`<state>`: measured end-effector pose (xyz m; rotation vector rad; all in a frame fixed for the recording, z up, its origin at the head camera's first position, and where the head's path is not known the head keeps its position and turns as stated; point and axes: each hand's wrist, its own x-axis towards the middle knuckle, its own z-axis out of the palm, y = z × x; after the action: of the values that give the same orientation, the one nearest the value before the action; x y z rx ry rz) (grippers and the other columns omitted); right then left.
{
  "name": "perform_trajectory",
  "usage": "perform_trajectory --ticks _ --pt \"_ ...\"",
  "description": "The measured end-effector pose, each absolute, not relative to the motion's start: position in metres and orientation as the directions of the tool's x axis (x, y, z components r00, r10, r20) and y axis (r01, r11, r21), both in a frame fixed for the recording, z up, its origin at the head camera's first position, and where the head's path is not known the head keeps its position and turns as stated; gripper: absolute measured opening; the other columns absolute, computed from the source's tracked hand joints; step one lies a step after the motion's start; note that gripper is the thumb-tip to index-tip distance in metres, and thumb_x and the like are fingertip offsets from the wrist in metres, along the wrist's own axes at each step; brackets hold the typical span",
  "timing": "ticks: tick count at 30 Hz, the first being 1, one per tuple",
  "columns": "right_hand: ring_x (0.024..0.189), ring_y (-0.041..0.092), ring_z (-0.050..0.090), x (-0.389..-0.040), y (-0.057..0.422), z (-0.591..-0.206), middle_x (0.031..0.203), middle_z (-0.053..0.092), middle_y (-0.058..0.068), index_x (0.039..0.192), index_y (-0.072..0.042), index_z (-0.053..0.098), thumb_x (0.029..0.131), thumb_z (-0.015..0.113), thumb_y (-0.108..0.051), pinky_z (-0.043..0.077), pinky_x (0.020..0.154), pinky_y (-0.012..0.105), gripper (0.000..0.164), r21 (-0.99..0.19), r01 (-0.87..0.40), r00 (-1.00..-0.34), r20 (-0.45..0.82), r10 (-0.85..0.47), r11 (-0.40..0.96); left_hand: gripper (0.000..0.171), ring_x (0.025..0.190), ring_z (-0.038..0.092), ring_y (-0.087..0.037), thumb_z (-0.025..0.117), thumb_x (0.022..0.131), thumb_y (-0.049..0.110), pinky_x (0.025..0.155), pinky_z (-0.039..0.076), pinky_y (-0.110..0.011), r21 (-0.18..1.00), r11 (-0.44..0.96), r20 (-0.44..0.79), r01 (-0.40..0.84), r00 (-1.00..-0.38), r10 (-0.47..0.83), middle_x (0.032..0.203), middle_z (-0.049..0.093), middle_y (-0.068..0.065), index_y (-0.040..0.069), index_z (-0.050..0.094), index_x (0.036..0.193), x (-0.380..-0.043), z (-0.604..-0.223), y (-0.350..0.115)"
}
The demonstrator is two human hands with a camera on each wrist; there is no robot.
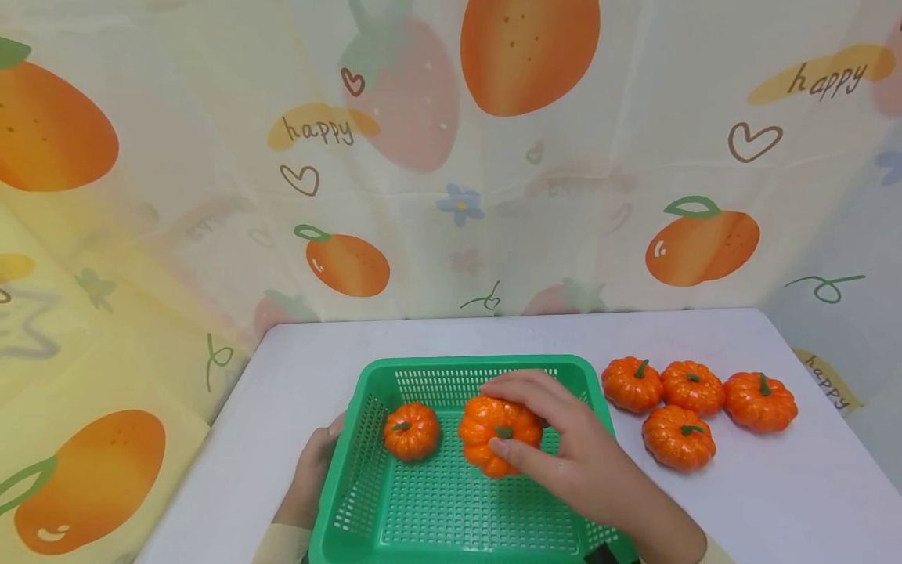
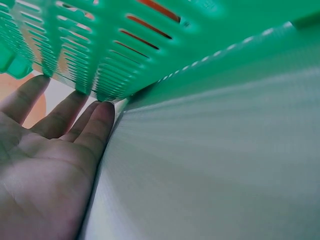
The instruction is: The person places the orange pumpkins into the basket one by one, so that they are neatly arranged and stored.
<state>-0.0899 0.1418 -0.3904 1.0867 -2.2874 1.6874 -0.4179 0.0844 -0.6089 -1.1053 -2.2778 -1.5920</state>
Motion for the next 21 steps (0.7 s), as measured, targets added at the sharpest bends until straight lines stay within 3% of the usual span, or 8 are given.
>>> perform_trajectory --ticks 3,5,8,12,17,21 --pt "0.128 0.024 0.059 -0.091 0.139 -0.390 0.148 0.058 0.003 0.147 -0.014 0.064 0.101 0.072 0.007 0.056 0.101 0.033 0.052 -0.810 -0.574 -0.746 0.456 -0.485 0.122 0.053 0.148 0.041 -0.005 0.064 0.106 0.009 0.122 0.028 -0.026 0.750 0.110 0.529 0.653 -0.691 0.493 0.162 0.052 -0.003 0.003 0.050 0.158 -0.418 -0.609 0.083" --pt "0.128 0.024 0.060 -0.091 0.137 -0.390 0.149 0.058 0.005 0.147 -0.016 0.065 0.101 0.072 0.007 0.056 0.101 0.034 0.052 -0.814 -0.569 -0.749 0.452 -0.485 0.119 0.049 0.145 0.047 -0.010 0.061 0.104 0.000 0.122 0.033 -0.032 0.749 -0.020 0.585 0.663 -0.646 0.491 0.156 0.057 -0.010 -0.002 0.053 0.152 -0.420 -0.609 0.082" --pt "0.127 0.025 0.060 -0.092 0.133 -0.390 0.148 0.059 0.006 0.146 -0.016 0.065 0.101 0.073 0.006 0.056 0.101 0.034 0.051 -0.806 -0.581 -0.740 0.465 -0.487 0.113 0.039 0.133 0.058 -0.024 0.055 0.098 -0.016 0.118 0.042 -0.043 0.707 -0.339 0.699 0.621 -0.539 0.470 0.138 0.062 -0.027 -0.013 0.057 0.137 -0.423 -0.611 0.082" --pt "0.127 0.025 0.060 -0.094 0.127 -0.390 0.148 0.059 0.004 0.146 -0.019 0.066 0.101 0.074 0.004 0.057 0.101 0.035 0.052 -0.804 -0.583 -0.738 0.464 -0.490 0.116 0.033 0.117 0.060 -0.041 0.045 0.091 -0.025 0.110 0.049 -0.049 0.623 -0.554 0.782 0.552 -0.431 0.449 0.121 0.060 -0.038 -0.021 0.054 0.123 -0.429 -0.616 0.084" --pt "0.127 0.026 0.059 -0.097 0.120 -0.389 0.147 0.060 0.002 0.146 -0.019 0.066 0.101 0.075 0.002 0.058 0.098 0.037 0.051 -0.811 -0.575 -0.738 0.461 -0.493 0.102 0.025 0.103 0.058 -0.045 0.042 0.090 -0.025 0.099 0.053 -0.043 0.635 -0.581 0.773 0.510 -0.407 0.487 0.108 0.057 -0.043 -0.023 0.053 0.112 -0.435 -0.613 0.086" --pt "0.124 0.025 0.060 -0.099 0.114 -0.387 0.145 0.061 0.001 0.145 -0.019 0.066 0.102 0.074 0.001 0.059 0.096 0.037 0.048 -0.805 -0.588 -0.722 0.477 -0.501 0.080 0.021 0.101 0.062 -0.033 0.046 0.091 -0.026 0.096 0.053 -0.038 0.681 -0.514 0.730 0.521 -0.435 0.527 0.105 0.062 -0.036 -0.021 0.056 0.108 -0.439 -0.609 0.087"
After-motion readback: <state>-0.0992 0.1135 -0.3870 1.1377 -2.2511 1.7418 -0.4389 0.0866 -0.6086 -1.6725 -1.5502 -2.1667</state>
